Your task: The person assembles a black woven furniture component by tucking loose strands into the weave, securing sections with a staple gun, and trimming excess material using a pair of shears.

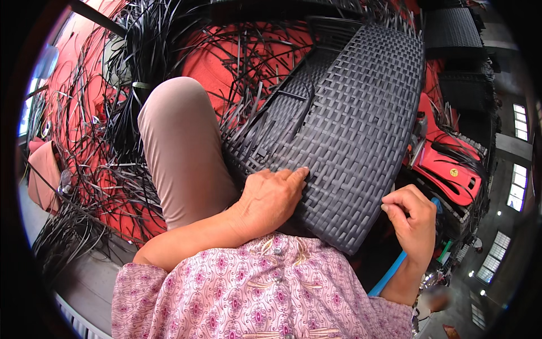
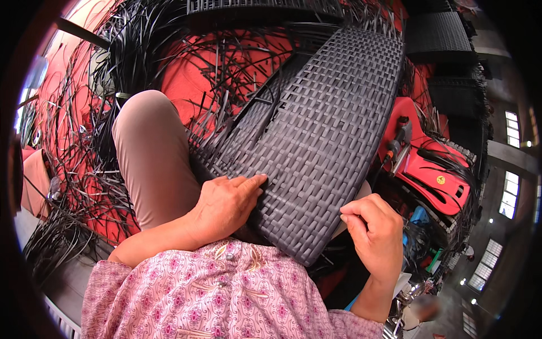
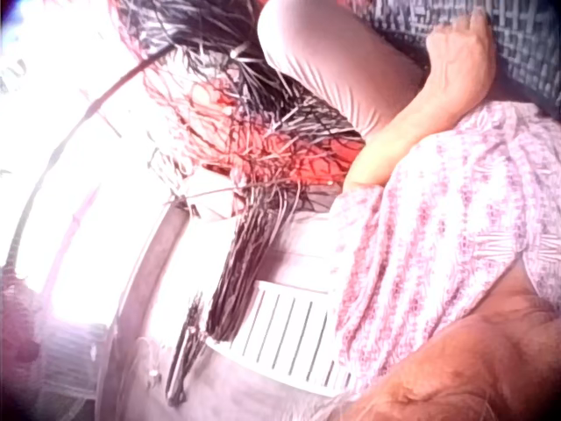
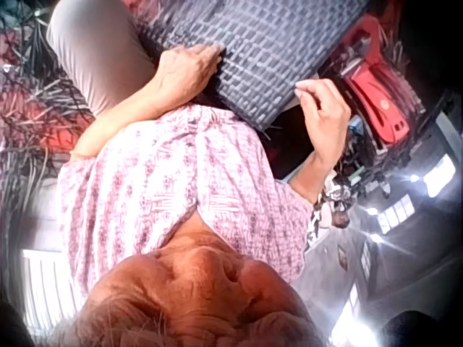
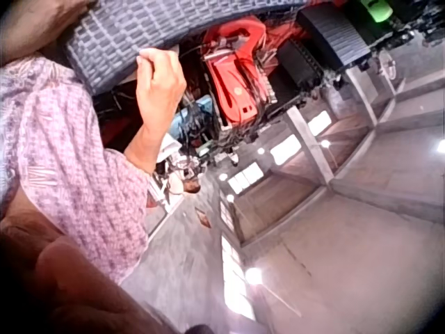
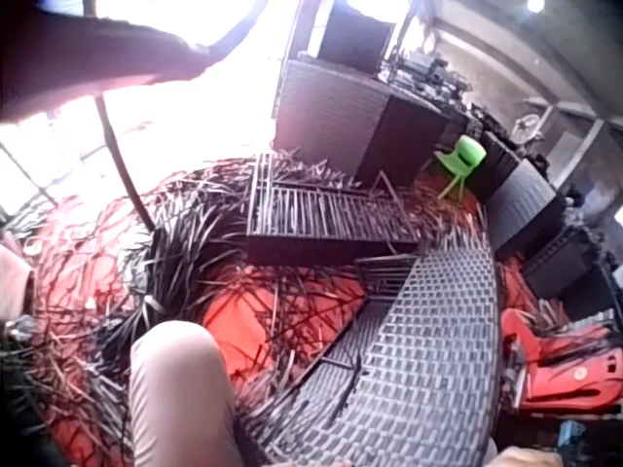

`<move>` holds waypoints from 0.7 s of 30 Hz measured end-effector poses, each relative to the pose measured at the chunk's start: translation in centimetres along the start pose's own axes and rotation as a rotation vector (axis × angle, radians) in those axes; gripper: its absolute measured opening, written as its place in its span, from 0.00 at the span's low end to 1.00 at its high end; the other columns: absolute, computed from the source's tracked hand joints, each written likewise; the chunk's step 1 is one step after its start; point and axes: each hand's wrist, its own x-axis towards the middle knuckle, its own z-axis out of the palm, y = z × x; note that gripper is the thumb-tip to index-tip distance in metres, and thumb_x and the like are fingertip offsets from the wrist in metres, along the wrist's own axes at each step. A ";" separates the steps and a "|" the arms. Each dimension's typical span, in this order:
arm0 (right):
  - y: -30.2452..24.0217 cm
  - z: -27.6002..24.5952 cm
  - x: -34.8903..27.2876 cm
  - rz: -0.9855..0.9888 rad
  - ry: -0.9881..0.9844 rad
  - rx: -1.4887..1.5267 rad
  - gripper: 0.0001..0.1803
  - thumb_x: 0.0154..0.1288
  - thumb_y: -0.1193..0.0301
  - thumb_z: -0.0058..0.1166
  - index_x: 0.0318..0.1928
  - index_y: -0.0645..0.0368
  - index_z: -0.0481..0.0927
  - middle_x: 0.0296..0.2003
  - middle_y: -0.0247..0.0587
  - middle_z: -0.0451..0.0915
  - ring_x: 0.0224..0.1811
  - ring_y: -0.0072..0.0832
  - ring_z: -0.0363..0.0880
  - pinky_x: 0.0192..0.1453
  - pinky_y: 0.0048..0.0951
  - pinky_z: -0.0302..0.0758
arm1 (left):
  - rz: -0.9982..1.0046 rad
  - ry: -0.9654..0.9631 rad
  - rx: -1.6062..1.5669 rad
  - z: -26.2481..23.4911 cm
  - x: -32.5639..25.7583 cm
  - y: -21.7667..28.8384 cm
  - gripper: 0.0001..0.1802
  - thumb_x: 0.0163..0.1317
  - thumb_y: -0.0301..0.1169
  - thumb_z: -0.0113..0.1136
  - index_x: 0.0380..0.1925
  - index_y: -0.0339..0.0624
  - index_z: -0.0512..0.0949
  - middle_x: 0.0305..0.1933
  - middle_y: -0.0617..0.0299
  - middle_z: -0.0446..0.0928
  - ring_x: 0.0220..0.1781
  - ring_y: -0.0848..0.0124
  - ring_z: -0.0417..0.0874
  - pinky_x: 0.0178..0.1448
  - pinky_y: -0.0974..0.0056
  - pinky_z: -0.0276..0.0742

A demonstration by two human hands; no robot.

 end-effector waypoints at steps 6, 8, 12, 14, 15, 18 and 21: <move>-0.5 0.7 0.2 -0.064 0.010 -0.092 0.10 0.53 0.81 0.69 0.37 0.62 0.84 0.32 0.44 0.82 0.33 0.40 0.83 0.36 0.36 0.77 | 0.013 -0.011 0.011 -0.7 -0.5 0.2 0.18 0.69 0.32 0.62 0.56 0.37 0.80 0.35 0.53 0.83 0.32 0.54 0.84 0.40 0.53 0.81; -1.0 -0.1 -0.2 -0.096 0.021 -0.204 0.13 0.50 0.78 0.71 0.37 0.61 0.84 0.31 0.44 0.81 0.35 0.43 0.82 0.38 0.39 0.77 | -0.007 0.002 0.003 -0.9 -0.7 0.0 0.18 0.69 0.32 0.63 0.56 0.38 0.81 0.34 0.53 0.83 0.32 0.54 0.85 0.39 0.52 0.81; -1.7 -1.5 -1.1 -0.051 0.043 -0.326 0.13 0.48 0.77 0.72 0.36 0.62 0.84 0.30 0.43 0.80 0.33 0.42 0.81 0.35 0.39 0.75 | -0.065 0.030 -0.028 -1.1 -0.8 -0.7 0.17 0.69 0.33 0.62 0.55 0.39 0.81 0.34 0.52 0.83 0.32 0.52 0.85 0.39 0.51 0.82; -1.1 -1.7 -1.2 -0.026 0.019 -0.306 0.13 0.48 0.77 0.72 0.36 0.62 0.84 0.30 0.43 0.80 0.32 0.41 0.80 0.33 0.39 0.74 | -0.089 0.052 -0.042 -1.1 -0.7 -1.1 0.17 0.69 0.33 0.62 0.55 0.39 0.82 0.35 0.51 0.84 0.33 0.51 0.85 0.39 0.50 0.82; -0.7 -1.6 -1.1 -0.046 0.021 -0.300 0.12 0.49 0.78 0.72 0.36 0.62 0.84 0.30 0.43 0.80 0.30 0.40 0.80 0.32 0.37 0.73 | -0.101 0.068 -0.051 -1.2 -0.5 -1.2 0.17 0.69 0.33 0.62 0.55 0.39 0.82 0.36 0.51 0.84 0.34 0.50 0.86 0.39 0.50 0.82; -0.6 -1.4 -1.0 -0.031 0.028 -0.221 0.12 0.50 0.79 0.72 0.36 0.63 0.85 0.30 0.44 0.80 0.29 0.39 0.80 0.31 0.37 0.72 | -0.143 0.068 -0.096 -1.3 -0.2 -1.5 0.16 0.70 0.32 0.61 0.54 0.38 0.82 0.38 0.49 0.85 0.35 0.49 0.86 0.40 0.49 0.82; -0.6 -1.5 -0.9 -0.038 0.012 -0.210 0.11 0.51 0.80 0.72 0.37 0.63 0.85 0.30 0.44 0.80 0.28 0.38 0.80 0.31 0.35 0.72 | -0.150 0.077 -0.125 -1.0 -0.2 -1.8 0.16 0.70 0.32 0.60 0.54 0.38 0.82 0.38 0.49 0.84 0.35 0.49 0.86 0.40 0.49 0.82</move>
